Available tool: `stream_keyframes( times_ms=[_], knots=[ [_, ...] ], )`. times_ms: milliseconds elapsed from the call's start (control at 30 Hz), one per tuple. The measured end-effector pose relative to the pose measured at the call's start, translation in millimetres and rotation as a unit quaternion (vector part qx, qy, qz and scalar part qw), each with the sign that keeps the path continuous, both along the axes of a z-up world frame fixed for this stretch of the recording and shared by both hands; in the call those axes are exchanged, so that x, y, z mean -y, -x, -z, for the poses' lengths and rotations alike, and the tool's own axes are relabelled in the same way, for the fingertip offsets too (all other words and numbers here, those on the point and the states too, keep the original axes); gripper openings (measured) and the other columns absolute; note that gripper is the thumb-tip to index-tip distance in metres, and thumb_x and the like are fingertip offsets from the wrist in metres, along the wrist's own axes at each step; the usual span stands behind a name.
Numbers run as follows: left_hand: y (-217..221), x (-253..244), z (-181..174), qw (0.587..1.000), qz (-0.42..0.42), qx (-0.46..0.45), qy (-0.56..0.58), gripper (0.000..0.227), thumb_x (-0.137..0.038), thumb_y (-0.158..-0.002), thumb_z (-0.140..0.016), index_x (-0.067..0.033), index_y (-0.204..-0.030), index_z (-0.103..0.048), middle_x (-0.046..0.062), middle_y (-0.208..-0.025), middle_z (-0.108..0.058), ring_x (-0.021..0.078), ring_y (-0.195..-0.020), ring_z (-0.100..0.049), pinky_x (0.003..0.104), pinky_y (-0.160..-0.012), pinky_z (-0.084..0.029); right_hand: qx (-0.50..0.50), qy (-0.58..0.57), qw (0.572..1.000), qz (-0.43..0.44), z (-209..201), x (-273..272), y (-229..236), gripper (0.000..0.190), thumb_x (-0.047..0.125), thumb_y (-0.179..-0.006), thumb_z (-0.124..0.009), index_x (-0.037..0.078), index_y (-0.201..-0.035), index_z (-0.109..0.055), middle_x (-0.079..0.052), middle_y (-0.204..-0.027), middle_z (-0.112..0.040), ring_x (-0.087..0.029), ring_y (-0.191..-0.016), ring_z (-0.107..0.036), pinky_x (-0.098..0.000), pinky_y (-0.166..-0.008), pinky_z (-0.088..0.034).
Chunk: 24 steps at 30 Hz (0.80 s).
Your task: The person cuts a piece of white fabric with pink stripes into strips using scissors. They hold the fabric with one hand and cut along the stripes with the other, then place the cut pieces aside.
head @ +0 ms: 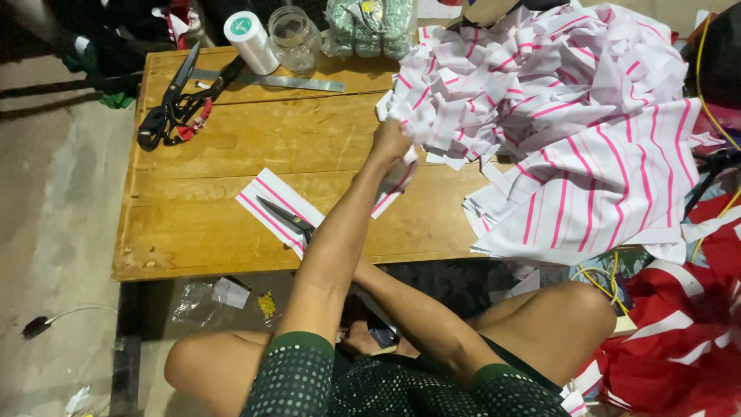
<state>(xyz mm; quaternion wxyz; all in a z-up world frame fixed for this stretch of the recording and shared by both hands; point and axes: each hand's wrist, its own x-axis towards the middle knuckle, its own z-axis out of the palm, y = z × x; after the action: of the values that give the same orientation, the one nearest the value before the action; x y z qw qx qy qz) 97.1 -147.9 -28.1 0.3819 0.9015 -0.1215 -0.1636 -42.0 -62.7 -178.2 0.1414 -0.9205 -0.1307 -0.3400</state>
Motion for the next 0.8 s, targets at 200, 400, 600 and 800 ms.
stream_keyframes(
  times_ms=[200, 400, 600, 800],
  knots=[
    [24, 21, -135, 0.892, 0.149, 0.015, 0.426, 0.064, -0.003, -0.101, -0.06, -0.0068, -0.156, -0.028, 0.025, -0.167, -0.018, 0.0519, -0.15, -0.03, 0.061, -0.114, -0.048, -0.036, -0.011, 0.999, 0.015, 48, -12, -11, 0.022, 0.035, -0.085, -0.058, 0.022, -0.067, -0.056, -0.004, -0.059, -0.056, -0.032, -0.053, -0.062, -0.0475, -0.042, -0.045],
    [84, -127, -152, 0.876, 0.049, 0.355, 0.323, 0.029, -0.004, -0.1, -0.059, -0.0024, -0.128, -0.066, 0.019, -0.127, -0.066, 0.0412, -0.122, -0.063, 0.05, -0.101, -0.054, -0.063, -0.027, 0.998, -0.005, 116, -55, -23, 0.021, 0.039, -0.085, -0.059, 0.026, -0.069, -0.057, -0.002, -0.061, -0.06, -0.031, -0.054, -0.066, -0.0474, -0.04, -0.048],
    [141, -246, -14, 0.874, -0.23, 0.42, 0.081, 0.01, -0.007, -0.094, -0.06, -0.0128, -0.094, -0.068, 0.004, -0.086, -0.068, 0.028, -0.085, -0.069, 0.037, -0.079, -0.055, -0.163, 0.046, 0.986, -0.012, 13, -18, -42, 0.017, 0.029, -0.082, -0.052, 0.019, -0.077, -0.065, -0.004, -0.056, -0.055, -0.03, -0.052, -0.067, -0.0421, -0.045, -0.052],
    [184, -227, 46, 0.892, -0.021, 0.452, -0.019, 0.038, -0.029, -0.086, -0.069, -0.0067, -0.117, -0.068, 0.016, -0.112, -0.069, 0.0349, -0.118, -0.064, 0.048, -0.105, -0.045, -0.065, 0.115, 0.991, -0.006, 19, 0, -91, 0.012, 0.031, -0.086, -0.055, 0.028, -0.081, -0.066, -0.002, -0.056, -0.053, -0.023, -0.049, -0.062, -0.0346, -0.045, -0.049]
  ],
)
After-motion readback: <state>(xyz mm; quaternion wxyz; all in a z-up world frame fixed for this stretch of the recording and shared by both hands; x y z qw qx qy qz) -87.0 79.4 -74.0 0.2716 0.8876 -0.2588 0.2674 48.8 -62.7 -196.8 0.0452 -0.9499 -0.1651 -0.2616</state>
